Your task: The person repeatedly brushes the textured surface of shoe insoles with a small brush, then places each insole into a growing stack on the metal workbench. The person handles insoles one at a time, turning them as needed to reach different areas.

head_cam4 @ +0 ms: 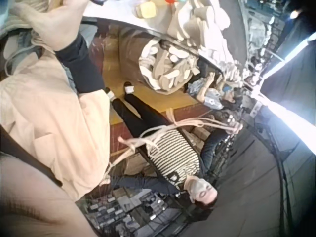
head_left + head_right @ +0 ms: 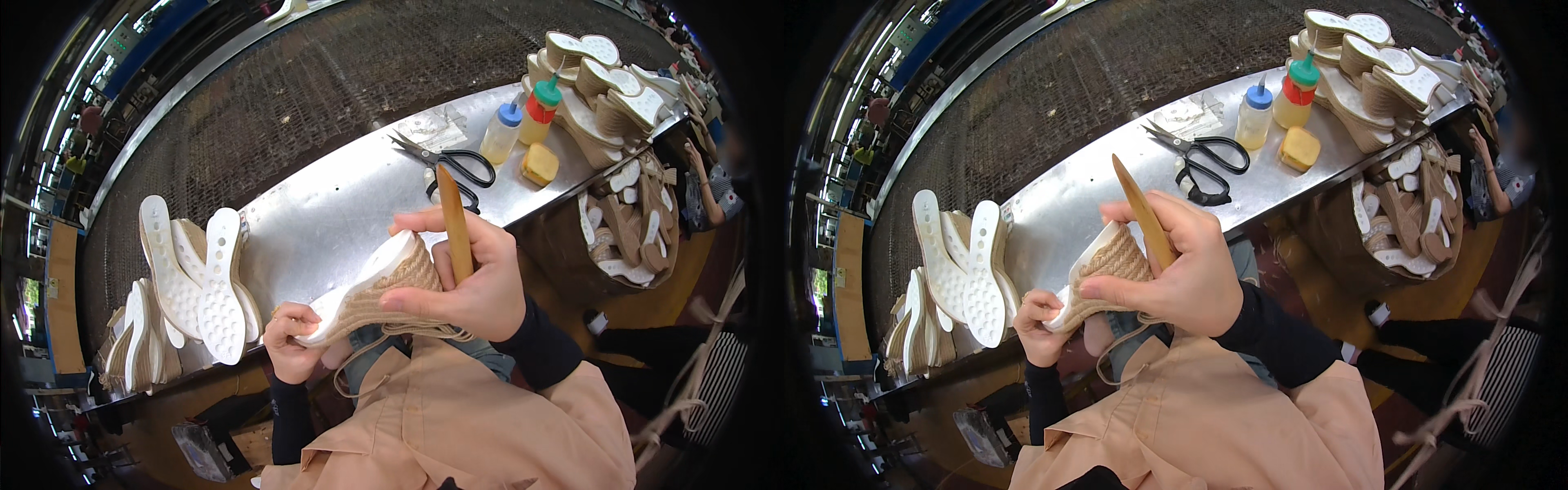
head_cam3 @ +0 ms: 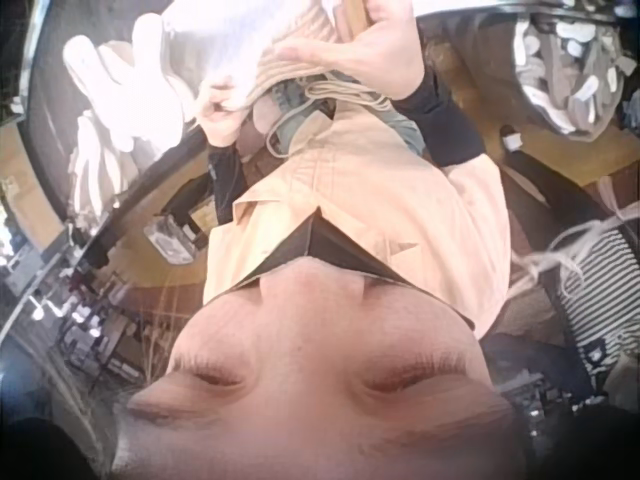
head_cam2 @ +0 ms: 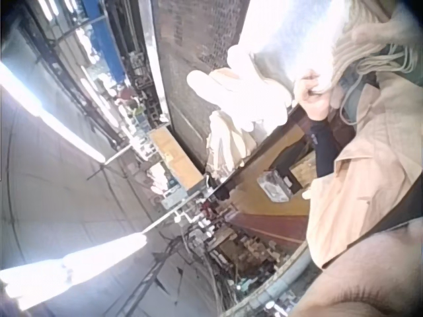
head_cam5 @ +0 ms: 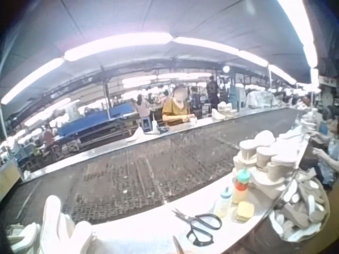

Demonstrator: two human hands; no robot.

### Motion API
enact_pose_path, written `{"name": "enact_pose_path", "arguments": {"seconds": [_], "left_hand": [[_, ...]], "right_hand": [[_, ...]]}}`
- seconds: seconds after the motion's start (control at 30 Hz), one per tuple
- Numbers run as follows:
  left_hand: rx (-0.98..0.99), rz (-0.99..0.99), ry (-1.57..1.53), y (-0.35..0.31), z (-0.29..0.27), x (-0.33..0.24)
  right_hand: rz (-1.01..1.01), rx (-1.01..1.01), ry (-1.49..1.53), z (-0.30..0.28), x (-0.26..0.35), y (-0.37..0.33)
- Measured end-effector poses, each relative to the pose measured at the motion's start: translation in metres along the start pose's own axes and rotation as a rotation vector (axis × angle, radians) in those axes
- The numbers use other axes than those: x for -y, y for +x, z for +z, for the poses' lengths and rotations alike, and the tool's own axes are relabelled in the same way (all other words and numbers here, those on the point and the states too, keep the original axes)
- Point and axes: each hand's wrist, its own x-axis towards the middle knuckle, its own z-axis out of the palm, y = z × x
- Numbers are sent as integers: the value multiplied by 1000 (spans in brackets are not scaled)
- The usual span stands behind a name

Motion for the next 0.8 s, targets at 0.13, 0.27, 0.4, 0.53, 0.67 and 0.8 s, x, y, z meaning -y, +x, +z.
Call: {"name": "enact_pose_path", "arguments": {"seconds": [0.13, 0.27, 0.4, 0.53, 0.67, 0.8], "left_hand": [[-1, 5, 1, 1, 1, -5], [-22, 1, 119, 10, -2, -17], [-27, -42, 332, 22, 0, -26], [7, -178, 363, 30, 4, -30], [12, -203, 360, 33, 3, -30], [8, -224, 311, 34, 4, -28]], "right_hand": [[-9, -27, 4, -1, -2, -6], [107, -99, 5, -2, -19, -5], [-36, -173, -437, -5, -56, 10], [130, 33, -350, 4, -69, -15], [107, 197, -403, 11, -72, -23], [-1, 328, -500, 12, -70, -4]]}}
